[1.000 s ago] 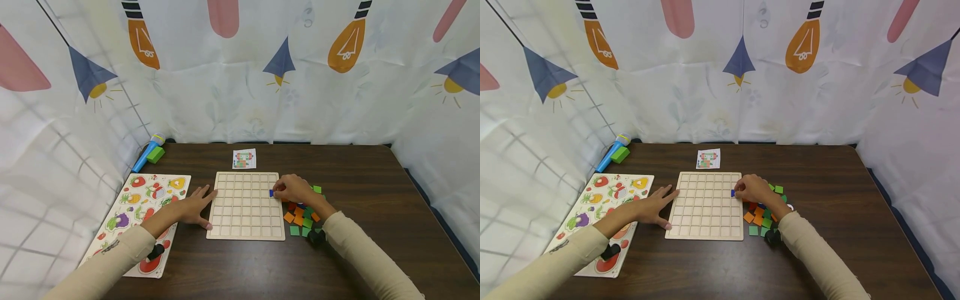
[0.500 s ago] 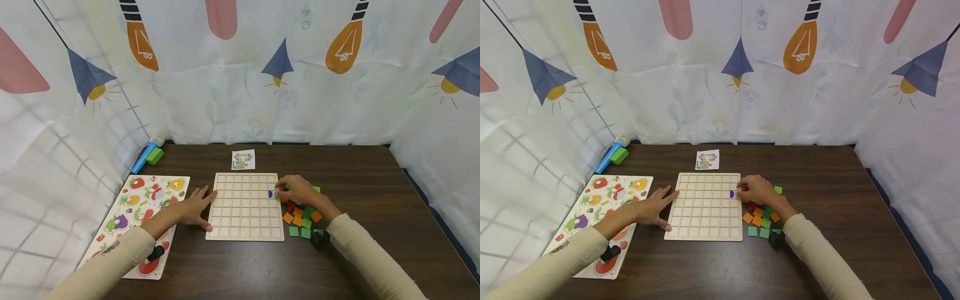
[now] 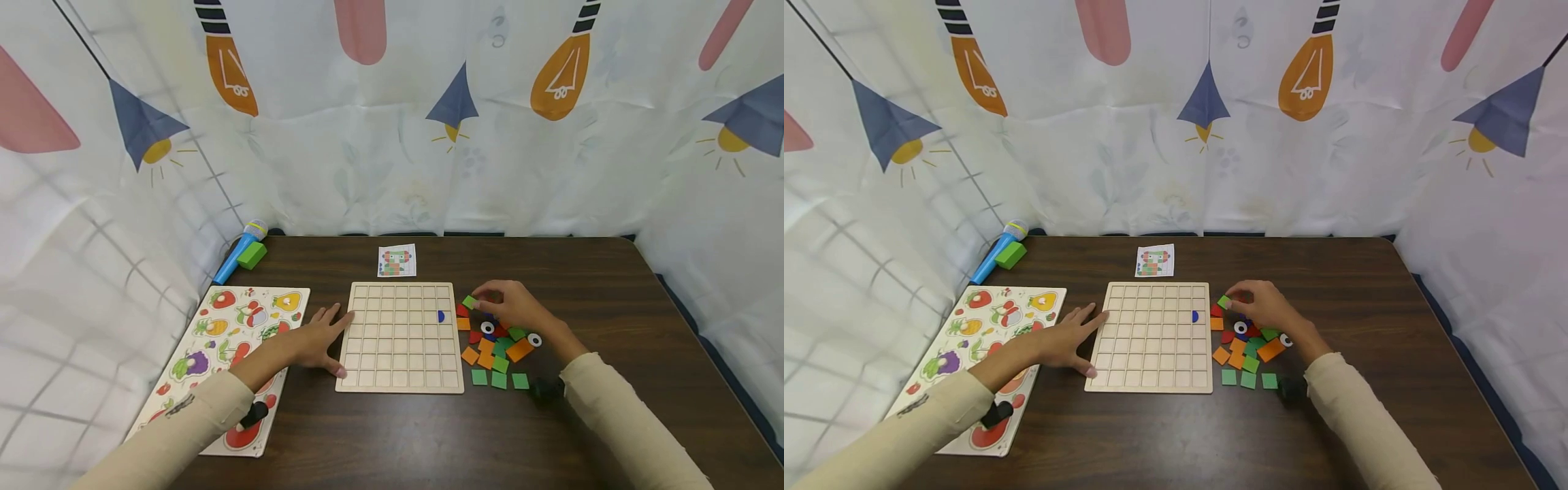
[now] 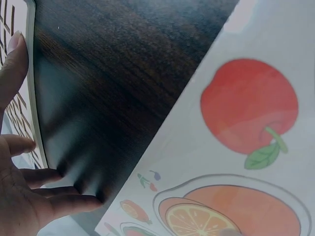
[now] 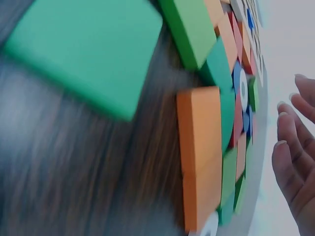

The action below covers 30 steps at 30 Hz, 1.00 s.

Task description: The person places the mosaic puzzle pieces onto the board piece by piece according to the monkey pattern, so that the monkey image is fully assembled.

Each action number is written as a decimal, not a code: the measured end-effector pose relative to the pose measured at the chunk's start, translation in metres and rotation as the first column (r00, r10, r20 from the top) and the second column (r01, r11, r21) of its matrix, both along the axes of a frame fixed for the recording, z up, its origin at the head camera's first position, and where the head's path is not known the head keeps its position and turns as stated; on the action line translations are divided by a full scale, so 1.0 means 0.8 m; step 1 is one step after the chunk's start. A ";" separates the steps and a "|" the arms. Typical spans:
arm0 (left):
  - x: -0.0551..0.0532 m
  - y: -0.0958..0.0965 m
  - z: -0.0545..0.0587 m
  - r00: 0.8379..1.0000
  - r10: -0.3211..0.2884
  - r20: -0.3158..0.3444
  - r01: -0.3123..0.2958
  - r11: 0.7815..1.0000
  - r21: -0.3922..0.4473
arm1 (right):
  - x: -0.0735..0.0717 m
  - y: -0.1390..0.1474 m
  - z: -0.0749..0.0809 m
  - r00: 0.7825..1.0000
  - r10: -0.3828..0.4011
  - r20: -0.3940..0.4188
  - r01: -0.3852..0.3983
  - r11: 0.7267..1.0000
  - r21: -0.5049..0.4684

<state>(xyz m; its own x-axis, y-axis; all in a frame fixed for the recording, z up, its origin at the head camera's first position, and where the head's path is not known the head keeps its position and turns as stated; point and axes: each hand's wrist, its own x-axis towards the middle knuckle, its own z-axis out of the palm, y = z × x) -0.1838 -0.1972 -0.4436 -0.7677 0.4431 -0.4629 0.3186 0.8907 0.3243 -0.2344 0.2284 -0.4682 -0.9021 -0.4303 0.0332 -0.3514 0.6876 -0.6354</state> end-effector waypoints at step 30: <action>0.000 -0.006 -0.007 1.000 -0.009 -0.025 0.009 1.000 0.013 | 0.040 0.050 -0.003 0.983 -0.181 0.002 0.175 0.950 0.260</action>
<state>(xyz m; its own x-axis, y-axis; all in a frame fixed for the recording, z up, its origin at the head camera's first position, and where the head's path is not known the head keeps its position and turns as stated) -0.1839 -0.2023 -0.4489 -0.7748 0.4562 -0.4377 0.3348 0.8834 0.3280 -0.2022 0.2687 -0.4706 -0.9639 -0.2535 -0.0816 -0.1943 0.8790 -0.4355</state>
